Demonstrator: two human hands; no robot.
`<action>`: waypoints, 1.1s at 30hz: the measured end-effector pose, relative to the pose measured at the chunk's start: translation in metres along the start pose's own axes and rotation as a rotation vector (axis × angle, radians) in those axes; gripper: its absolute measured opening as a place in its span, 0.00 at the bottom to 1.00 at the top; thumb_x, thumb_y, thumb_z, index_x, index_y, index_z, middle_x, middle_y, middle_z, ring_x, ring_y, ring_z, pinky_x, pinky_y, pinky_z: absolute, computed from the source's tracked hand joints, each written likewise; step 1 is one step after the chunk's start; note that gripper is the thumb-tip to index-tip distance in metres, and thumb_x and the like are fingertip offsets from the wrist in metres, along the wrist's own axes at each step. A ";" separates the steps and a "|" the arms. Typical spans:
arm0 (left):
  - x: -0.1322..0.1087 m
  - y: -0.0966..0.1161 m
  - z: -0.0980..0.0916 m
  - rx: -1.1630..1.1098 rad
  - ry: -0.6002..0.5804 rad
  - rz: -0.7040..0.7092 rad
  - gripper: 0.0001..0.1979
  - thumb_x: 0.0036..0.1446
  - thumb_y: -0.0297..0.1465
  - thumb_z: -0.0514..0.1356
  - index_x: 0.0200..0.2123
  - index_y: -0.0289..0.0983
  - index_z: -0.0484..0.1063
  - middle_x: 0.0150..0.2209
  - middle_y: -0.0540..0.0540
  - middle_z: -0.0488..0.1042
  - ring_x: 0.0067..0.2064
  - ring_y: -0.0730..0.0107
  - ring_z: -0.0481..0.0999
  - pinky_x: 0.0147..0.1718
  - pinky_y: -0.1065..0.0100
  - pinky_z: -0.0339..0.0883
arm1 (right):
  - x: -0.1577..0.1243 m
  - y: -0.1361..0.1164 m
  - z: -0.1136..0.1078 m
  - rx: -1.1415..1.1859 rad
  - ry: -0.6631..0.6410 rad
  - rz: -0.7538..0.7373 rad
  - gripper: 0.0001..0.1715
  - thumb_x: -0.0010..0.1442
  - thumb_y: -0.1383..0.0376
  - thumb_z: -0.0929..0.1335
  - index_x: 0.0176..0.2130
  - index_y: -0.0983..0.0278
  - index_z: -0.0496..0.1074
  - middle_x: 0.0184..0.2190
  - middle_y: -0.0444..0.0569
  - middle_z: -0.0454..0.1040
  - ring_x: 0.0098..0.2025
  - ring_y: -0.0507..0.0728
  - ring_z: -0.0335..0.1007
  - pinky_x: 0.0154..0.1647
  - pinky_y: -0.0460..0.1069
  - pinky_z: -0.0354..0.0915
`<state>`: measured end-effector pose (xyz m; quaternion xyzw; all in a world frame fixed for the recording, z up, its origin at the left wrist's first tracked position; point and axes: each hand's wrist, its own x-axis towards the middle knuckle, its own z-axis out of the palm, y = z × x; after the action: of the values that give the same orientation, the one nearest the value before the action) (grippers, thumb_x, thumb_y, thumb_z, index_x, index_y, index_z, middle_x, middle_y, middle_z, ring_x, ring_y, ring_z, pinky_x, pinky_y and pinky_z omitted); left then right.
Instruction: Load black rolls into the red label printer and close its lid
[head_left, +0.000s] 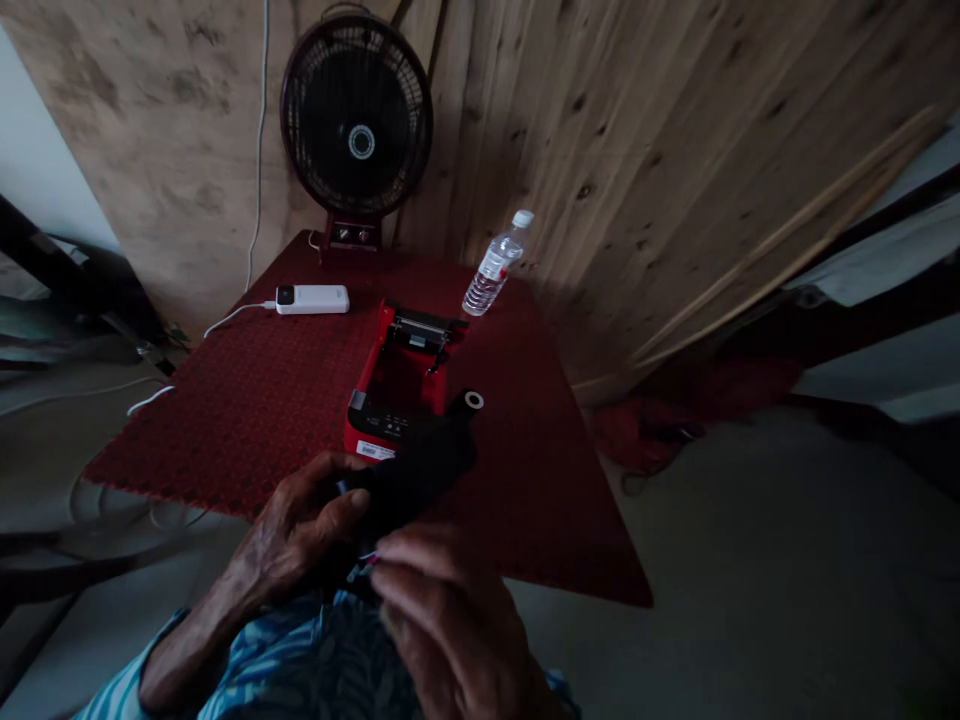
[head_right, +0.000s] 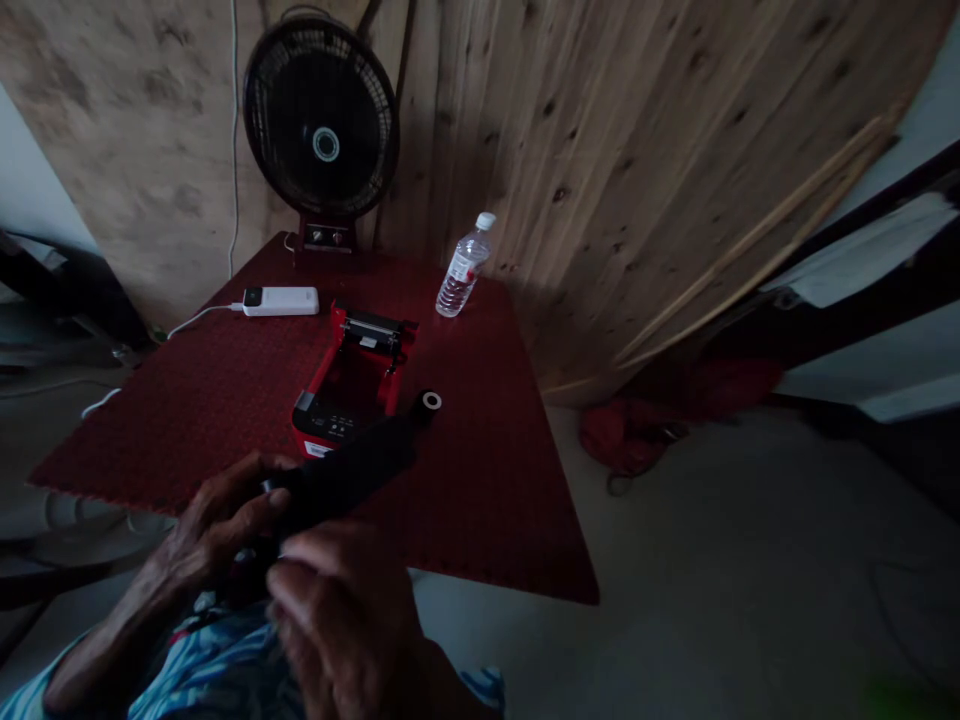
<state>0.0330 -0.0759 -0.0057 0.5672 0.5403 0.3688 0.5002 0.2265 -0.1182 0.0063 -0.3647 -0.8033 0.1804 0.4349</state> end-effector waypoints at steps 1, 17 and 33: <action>0.000 0.000 0.000 -0.073 -0.008 -0.004 0.19 0.59 0.44 0.58 0.46 0.37 0.72 0.35 0.46 0.79 0.35 0.64 0.78 0.30 0.69 0.71 | 0.005 0.004 0.001 -0.025 0.016 -0.038 0.14 0.65 0.67 0.65 0.50 0.61 0.72 0.44 0.51 0.76 0.47 0.55 0.73 0.49 0.48 0.72; -0.013 -0.017 0.007 0.045 0.054 0.296 0.17 0.59 0.37 0.64 0.52 0.44 0.76 0.47 0.44 0.79 0.47 0.61 0.79 0.46 0.66 0.73 | 0.005 0.028 0.022 -0.304 0.079 -0.080 0.17 0.65 0.70 0.64 0.54 0.67 0.68 0.44 0.55 0.76 0.47 0.59 0.72 0.50 0.54 0.69; -0.019 -0.010 0.002 0.267 0.072 0.803 0.09 0.66 0.32 0.56 0.46 0.46 0.74 0.42 0.45 0.78 0.42 0.68 0.78 0.40 0.70 0.72 | 0.008 0.042 -0.011 0.654 -0.226 0.513 0.26 0.62 0.46 0.66 0.51 0.60 0.70 0.44 0.53 0.77 0.47 0.60 0.76 0.43 0.52 0.74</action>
<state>0.0297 -0.0957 -0.0132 0.7793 0.3365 0.4807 0.2199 0.2508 -0.0849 -0.0082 -0.3735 -0.6298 0.5665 0.3780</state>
